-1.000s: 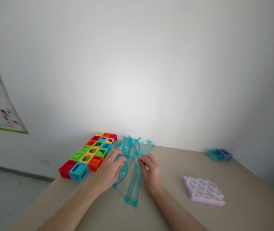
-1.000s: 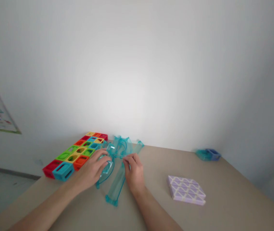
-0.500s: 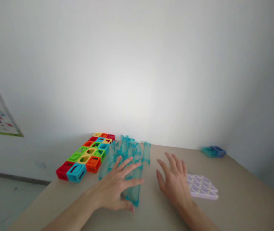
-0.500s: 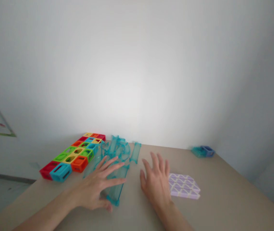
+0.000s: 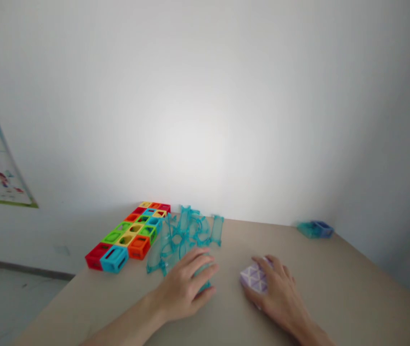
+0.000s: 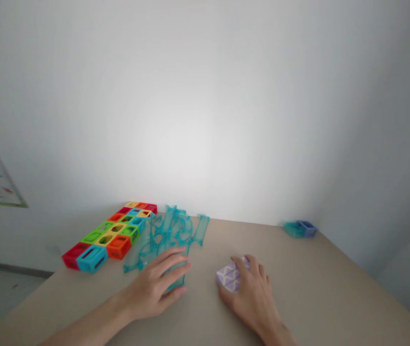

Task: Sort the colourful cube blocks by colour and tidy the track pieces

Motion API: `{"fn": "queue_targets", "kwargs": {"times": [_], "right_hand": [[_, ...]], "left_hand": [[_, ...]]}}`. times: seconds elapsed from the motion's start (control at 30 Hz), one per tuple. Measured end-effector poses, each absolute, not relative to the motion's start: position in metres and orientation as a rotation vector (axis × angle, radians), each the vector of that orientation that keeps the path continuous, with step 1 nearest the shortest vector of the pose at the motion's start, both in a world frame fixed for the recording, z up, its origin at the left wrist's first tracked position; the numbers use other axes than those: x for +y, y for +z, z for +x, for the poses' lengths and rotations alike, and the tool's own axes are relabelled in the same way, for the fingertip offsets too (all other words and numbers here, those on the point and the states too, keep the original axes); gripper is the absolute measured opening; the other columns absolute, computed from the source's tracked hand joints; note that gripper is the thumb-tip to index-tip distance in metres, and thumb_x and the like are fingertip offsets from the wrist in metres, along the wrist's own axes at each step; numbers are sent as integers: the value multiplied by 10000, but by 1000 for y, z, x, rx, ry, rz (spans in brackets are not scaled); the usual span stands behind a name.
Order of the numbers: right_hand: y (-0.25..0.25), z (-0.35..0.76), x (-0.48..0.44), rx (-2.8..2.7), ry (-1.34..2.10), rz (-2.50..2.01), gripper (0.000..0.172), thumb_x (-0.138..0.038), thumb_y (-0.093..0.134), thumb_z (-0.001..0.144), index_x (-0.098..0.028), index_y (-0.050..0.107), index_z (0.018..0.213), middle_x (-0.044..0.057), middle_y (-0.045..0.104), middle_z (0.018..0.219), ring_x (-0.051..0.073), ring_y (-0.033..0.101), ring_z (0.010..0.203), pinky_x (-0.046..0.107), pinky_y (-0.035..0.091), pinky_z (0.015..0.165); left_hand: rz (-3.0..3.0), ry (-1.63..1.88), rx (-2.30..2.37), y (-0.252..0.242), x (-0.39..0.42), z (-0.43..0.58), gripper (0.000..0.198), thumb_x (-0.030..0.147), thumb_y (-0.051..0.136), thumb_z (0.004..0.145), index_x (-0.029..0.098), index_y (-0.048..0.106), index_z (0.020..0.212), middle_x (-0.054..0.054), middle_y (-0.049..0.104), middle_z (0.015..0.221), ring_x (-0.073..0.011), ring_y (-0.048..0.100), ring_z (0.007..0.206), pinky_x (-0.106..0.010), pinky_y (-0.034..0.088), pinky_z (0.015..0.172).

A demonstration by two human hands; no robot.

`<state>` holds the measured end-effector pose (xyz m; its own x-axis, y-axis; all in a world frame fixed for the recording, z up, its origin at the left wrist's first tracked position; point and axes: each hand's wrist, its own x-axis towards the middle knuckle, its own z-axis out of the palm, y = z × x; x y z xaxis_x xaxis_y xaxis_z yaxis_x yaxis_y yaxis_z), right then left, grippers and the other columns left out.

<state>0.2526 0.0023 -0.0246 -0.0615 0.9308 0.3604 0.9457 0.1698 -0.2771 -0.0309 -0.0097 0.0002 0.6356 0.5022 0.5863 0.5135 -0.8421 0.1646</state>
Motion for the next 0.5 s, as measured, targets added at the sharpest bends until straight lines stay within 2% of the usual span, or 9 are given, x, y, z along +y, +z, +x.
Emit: {"fn": "queue_targets", "kwargs": {"times": [0.07,0.17,0.27,0.33,0.4,0.43,0.5], "right_hand": [[-21,233,-4,-1995,-16,-1522,580,-418,613,747,-205,514,1277,150,460,1300,327,508,1160,489,433,974],[-17,207,-15,-1976,-70,-1152,759,-370,649,718,-183,348,1389,177,330,1410,350,389,1285,511,403,1015],[-15,181,-24,-2000,-88,-905,900,-395,682,701,-178,238,1453,194,222,1481,390,290,1350,557,374,1029],[-14,167,-25,-1994,-51,-815,965,-421,701,706,-179,178,1480,197,162,1518,403,231,1381,580,339,1049],[-13,159,-21,-1893,63,-824,990,-427,707,730,-175,130,1494,201,138,1536,392,195,1402,580,311,1070],[-13,157,-18,-1799,152,-843,969,-419,698,753,-177,122,1495,202,168,1531,372,227,1396,562,322,1071],[-14,157,-11,-1621,414,-863,808,-399,648,818,-190,212,1466,188,382,1426,307,432,1279,491,419,1008]], "left_hand": [[-2853,-1319,-910,-3,-19,-21,409,207,492,906,189,480,1314,-152,588,1203,-242,542,1161,-398,488,967],[-2825,-1876,-1289,-6,-31,-1,398,259,476,920,203,449,1313,-142,587,1183,-204,615,999,-304,553,783],[-2794,-2228,-1705,-7,-34,14,429,370,555,879,177,516,1260,-114,638,1091,-220,637,928,-300,542,751],[-2787,-2347,-1805,-7,-31,16,394,404,614,832,150,617,1134,-88,679,968,-236,639,889,-309,524,762],[-2662,-2589,-1823,-7,-27,12,377,413,647,804,135,659,1058,-84,696,934,-244,637,877,-313,511,768],[-2561,-2752,-1815,-7,-25,10,385,416,653,799,132,659,1057,-88,699,949,-242,640,871,-313,509,762],[-2343,-3038,-1764,-6,-21,5,409,418,666,788,135,645,1083,-99,700,987,-230,648,857,-309,508,751]]}}
